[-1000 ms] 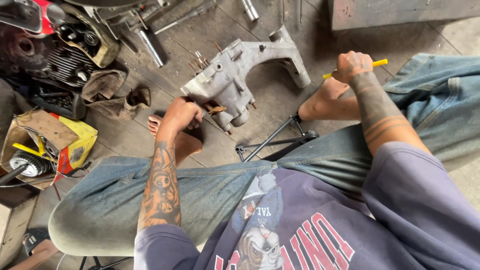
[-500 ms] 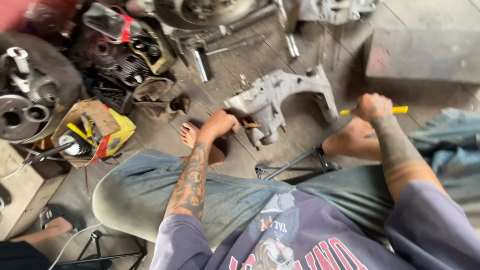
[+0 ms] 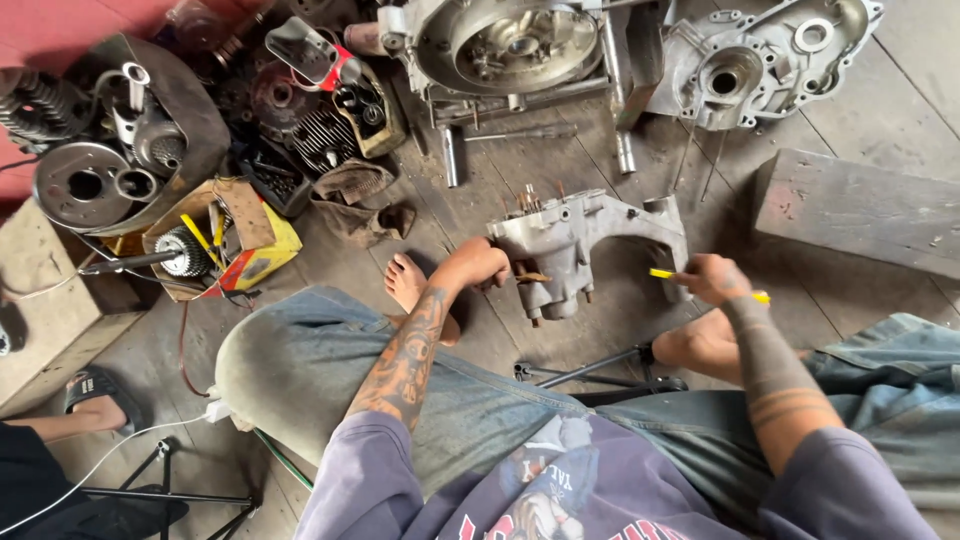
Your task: The person is using a small brush to clean dirt and grime from a motorcycle engine casing.
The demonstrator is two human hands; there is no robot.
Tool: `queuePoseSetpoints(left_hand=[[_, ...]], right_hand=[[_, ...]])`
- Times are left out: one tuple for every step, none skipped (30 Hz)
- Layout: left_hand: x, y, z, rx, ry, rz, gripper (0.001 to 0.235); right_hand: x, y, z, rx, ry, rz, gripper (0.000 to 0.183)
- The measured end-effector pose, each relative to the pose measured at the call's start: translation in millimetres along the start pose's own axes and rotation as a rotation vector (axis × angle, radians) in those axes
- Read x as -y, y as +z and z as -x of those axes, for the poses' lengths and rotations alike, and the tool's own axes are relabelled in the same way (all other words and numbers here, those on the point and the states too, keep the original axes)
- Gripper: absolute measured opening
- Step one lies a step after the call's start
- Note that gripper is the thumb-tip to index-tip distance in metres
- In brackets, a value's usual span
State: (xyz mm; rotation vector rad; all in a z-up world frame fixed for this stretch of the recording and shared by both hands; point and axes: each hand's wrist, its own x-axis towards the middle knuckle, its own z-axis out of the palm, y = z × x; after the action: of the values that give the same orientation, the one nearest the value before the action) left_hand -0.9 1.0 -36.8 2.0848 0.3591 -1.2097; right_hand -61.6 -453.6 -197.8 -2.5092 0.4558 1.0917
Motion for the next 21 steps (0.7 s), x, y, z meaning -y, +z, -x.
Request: queuePoseSetpoints(left_hand=[[-1,-1,1,-0.004,0.002,0.005,0.014],[-3,-3,3,-0.008,0.003,0.009,0.014],[-3,-3,2,-0.010,-0.002,0.008,0.014],[-2,-3,2,-0.008,0.005,-0.008,0.014],[-3,-3,1,-0.008,0.015,-0.022,0.014],[-2,-3,4,-0.011,0.012,-0.023,0.014],[-4,-4,6,-0.010,0.011,-0.016,0.014],[-6,-5,8,-0.009,0.009,-0.009,0.013],[-8,-5,10,-0.014,0.009,-0.009,0.013],[-10,-6,12,-0.015,0.017,-0.013,0.014],[-10,-5,16,-0.014,0.021,-0.016,0.014],[-11,-7,13,-0.017,0.016,-0.014,0.014],[-9,-5,12,-0.016,0.019,-0.011,0.014],[-7,-3,9,-0.015,0.021,-0.008,0.014],[-3,-5,4,0.002,0.011,-0.011,0.014],[1,-5,-3,-0.012,0.011,-0.033,0.017],[6,1,-10,-0.013,0.010,-0.057,0.021],[15,4,-15,0.018,-0.002,-0.062,0.021],[21,6,-23,-0.008,0.007,-0.039,0.020],[26,7,-31,-0.034,0.015,-0.016,0.019],[25,7,-30,-0.013,0.012,-0.020,0.019]], right_hand=[[6,8,-4,-0.003,-0.008,0.037,0.044],[13,15,-8,-0.006,-0.015,0.074,0.038],[6,14,-11,-0.002,-0.018,0.072,0.038],[1,12,-14,-0.024,-0.006,0.033,0.039],[-5,9,-18,-0.048,0.005,-0.003,0.040],[-2,11,-16,-0.046,0.001,-0.004,0.040],[1,9,-14,-0.055,0.010,0.051,0.040],[4,8,-13,-0.063,0.018,0.107,0.040],[7,2,-7,-0.065,0.013,0.106,0.040],[10,-3,-1,-0.058,0.022,0.102,0.044],[14,-7,6,-0.046,0.031,0.101,0.048],[19,-12,7,-0.042,0.026,0.102,0.048],[20,-13,12,-0.038,0.037,0.130,0.049],[21,-14,16,-0.033,0.047,0.159,0.051],[20,-14,11,-0.017,0.059,0.159,0.051],[17,-13,5,-0.029,0.042,0.153,0.045],[7,-9,5,-0.036,0.037,0.147,0.040],[1,-6,4,-0.012,0.061,0.147,0.040],[-4,-6,1,-0.033,0.047,0.113,0.043],[-10,-7,-1,-0.056,0.033,0.079,0.045],[-25,-5,-10,-0.046,0.053,0.078,0.045]])
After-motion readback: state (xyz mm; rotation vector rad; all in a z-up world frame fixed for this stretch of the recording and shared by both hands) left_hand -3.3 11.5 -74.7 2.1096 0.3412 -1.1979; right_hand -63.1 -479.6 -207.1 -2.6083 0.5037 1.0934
